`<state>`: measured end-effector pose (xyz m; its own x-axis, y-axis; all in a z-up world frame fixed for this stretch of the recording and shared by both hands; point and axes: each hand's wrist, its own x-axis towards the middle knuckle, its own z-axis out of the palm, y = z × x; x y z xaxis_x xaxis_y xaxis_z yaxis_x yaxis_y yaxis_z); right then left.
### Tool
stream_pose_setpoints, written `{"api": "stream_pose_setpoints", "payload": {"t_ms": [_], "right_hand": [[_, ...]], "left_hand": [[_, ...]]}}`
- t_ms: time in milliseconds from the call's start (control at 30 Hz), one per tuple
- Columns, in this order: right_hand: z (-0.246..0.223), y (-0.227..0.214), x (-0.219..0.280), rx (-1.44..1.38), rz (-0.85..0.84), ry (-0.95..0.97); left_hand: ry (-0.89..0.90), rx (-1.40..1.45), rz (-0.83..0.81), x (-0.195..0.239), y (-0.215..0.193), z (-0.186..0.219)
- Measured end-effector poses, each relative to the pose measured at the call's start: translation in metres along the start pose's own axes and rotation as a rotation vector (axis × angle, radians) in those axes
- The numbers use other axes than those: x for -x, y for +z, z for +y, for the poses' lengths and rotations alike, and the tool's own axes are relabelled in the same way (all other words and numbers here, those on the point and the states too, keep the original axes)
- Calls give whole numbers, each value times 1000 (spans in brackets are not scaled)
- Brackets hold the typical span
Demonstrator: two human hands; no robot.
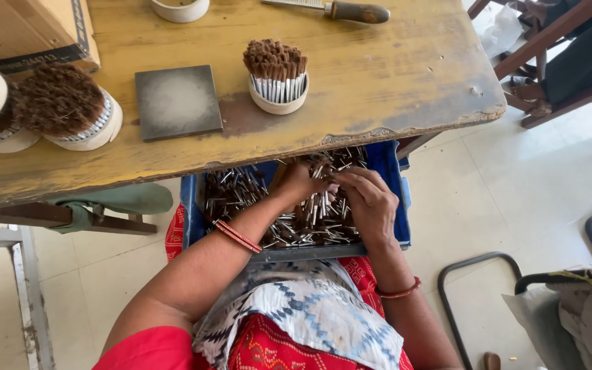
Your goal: The person sits at a workbench and repeatedly picks metal ferrule parts by hand from a blue bin on their lap, sorting through the pile. They occasionally place a brown bristle tuft into a white cup holding finished tufts on the table.
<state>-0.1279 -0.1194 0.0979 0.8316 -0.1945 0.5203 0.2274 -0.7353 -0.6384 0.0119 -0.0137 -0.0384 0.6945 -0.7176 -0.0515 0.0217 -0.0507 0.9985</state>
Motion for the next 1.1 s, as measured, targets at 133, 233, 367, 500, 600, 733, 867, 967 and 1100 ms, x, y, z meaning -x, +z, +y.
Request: {"api": "stream_pose_setpoints", "payload": {"t_ms": [133,233,367,500,600,733,867,967,1100], "right_hand": [[-1,3,-2,63,92,-5],[-8,-2,-4,84,-12,-61],[-19,-1,-17,33,-135,-155],[-10,1,-17,59,-201,-140],[4,4,-8,70,-261,-128],[9,6,-2,62,-180,-131],[0,0,-1,110,-1,-77],[11,4,-2,120,49,-67],[-4,-2,-8,199,-63,-165]], "left_hand": [[-399,492,-44,26,-11,60],[-479,553,-13,22,-4,53],[-437,480,-131,31,-6,81],[-368,504,-357,22,4,49],[-23,-129,-89,0,8,-6],[-164,-82,-47,-6,6,-18],[-354,475,-109,8,-2,32],[-382,903,-187,19,-6,57],[-414,795,-7,-1,-9,18]]}}
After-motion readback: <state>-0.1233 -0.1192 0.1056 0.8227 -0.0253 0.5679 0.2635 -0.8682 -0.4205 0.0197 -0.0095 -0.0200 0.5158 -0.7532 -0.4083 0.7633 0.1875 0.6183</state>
